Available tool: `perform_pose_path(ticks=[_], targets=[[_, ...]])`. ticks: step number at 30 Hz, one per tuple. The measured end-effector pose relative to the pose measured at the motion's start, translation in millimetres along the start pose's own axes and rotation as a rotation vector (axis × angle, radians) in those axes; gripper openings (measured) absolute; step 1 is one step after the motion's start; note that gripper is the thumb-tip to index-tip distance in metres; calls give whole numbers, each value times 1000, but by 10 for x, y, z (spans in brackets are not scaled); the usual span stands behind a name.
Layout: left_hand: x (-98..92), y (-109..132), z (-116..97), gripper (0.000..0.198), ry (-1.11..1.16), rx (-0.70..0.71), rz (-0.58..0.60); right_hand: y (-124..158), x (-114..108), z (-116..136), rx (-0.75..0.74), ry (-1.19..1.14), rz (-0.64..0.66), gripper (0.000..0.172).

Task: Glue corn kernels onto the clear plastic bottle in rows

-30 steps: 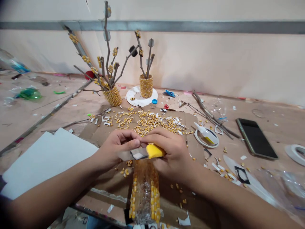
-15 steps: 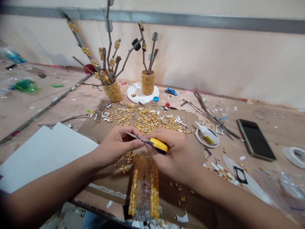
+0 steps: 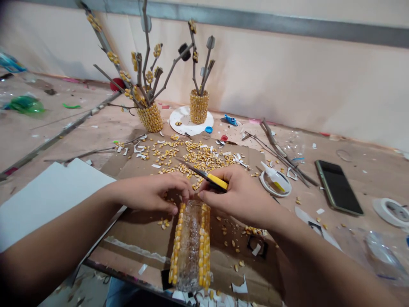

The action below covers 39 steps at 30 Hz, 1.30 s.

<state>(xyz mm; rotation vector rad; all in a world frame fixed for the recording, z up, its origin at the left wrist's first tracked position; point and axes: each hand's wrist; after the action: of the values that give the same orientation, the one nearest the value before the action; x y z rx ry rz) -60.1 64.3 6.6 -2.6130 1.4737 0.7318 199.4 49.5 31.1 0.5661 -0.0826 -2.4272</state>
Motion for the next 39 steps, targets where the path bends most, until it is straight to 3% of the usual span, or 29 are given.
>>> perform_pose_path(ticks=[4, 9, 16, 22, 28, 39], targets=[[89, -83, -2, 11, 94, 5, 33, 41, 34, 18, 15, 61, 100, 12], [141, -57, -94, 4, 214, 9, 17, 78, 73, 83, -14, 176, 89, 17], [171, -55, -102, 8, 280, 12, -32, 118, 74, 89, -63, 249, 104, 17], [164, -42, -81, 14, 224, -11, 66, 114, 68, 84, -15, 313, 147, 15], [200, -48, -75, 8, 218, 14, 37, 87, 60, 79, 19, 289, 136, 19], [231, -60, -43, 19, 264, 27, 16, 86, 45, 12, -2, 359, 7, 13]])
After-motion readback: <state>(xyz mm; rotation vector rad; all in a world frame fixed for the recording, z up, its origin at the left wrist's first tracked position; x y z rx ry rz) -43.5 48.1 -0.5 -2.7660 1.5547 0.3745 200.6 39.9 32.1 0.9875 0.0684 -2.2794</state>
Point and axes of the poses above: each hand's wrist, its own y-axis away from the middle knuckle, its own x-axis out of the palm, z = x × y, and after that the axes turned 3 degrees about z, right-handed
